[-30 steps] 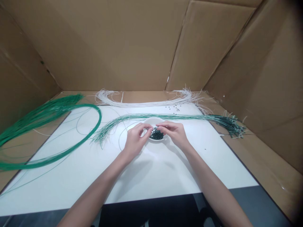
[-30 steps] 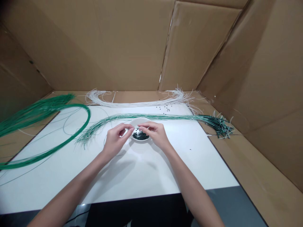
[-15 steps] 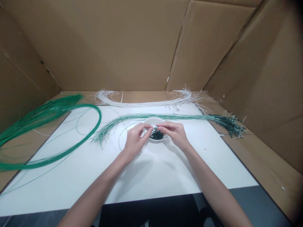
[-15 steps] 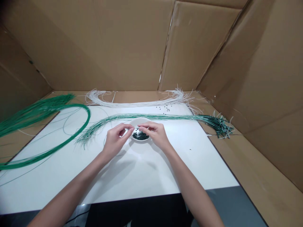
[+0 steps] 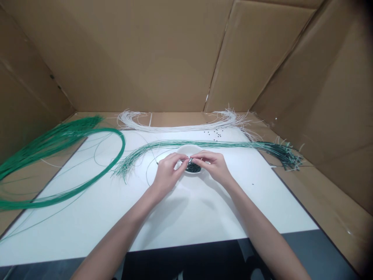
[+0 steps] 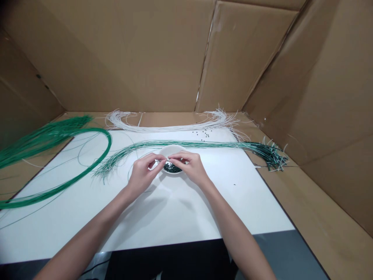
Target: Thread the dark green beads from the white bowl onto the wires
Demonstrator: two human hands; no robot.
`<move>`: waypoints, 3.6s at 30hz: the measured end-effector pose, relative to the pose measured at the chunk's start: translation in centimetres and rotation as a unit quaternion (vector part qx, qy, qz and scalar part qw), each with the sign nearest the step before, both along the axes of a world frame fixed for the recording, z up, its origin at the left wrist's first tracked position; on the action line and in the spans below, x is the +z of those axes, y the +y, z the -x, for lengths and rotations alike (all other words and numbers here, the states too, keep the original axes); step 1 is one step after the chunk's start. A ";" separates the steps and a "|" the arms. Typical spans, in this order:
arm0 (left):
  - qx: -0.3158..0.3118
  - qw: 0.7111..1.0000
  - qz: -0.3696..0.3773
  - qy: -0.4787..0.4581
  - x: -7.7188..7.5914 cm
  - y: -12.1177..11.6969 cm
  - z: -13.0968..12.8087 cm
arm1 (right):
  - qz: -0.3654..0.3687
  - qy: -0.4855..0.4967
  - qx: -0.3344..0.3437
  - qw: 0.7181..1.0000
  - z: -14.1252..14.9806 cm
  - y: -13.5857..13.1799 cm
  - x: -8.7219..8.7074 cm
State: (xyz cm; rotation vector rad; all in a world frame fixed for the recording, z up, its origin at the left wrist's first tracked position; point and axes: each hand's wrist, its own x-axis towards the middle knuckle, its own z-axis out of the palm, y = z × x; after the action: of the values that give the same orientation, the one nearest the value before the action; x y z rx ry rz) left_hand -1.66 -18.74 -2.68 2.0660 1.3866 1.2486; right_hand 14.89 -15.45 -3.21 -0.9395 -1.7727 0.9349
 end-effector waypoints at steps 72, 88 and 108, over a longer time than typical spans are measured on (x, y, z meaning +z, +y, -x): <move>0.032 0.999 -0.020 -0.037 0.3 0.0 0.1 | 0.057 0.172 0.008 0.983 -0.4 1.3 0.8; 0.041 0.998 -0.047 0.007 0.4 -0.1 0.1 | -0.018 0.081 -0.032 0.996 -0.9 1.2 1.1; 0.043 0.997 -0.056 0.022 0.3 -0.1 0.2 | -0.068 0.046 -0.040 0.996 -0.9 0.9 1.3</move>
State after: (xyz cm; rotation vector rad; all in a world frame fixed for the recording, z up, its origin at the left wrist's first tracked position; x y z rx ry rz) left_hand -1.88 -18.80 -2.41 2.1408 1.4697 1.3525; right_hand 15.81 -14.60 -1.88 -0.8607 -1.6858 0.7828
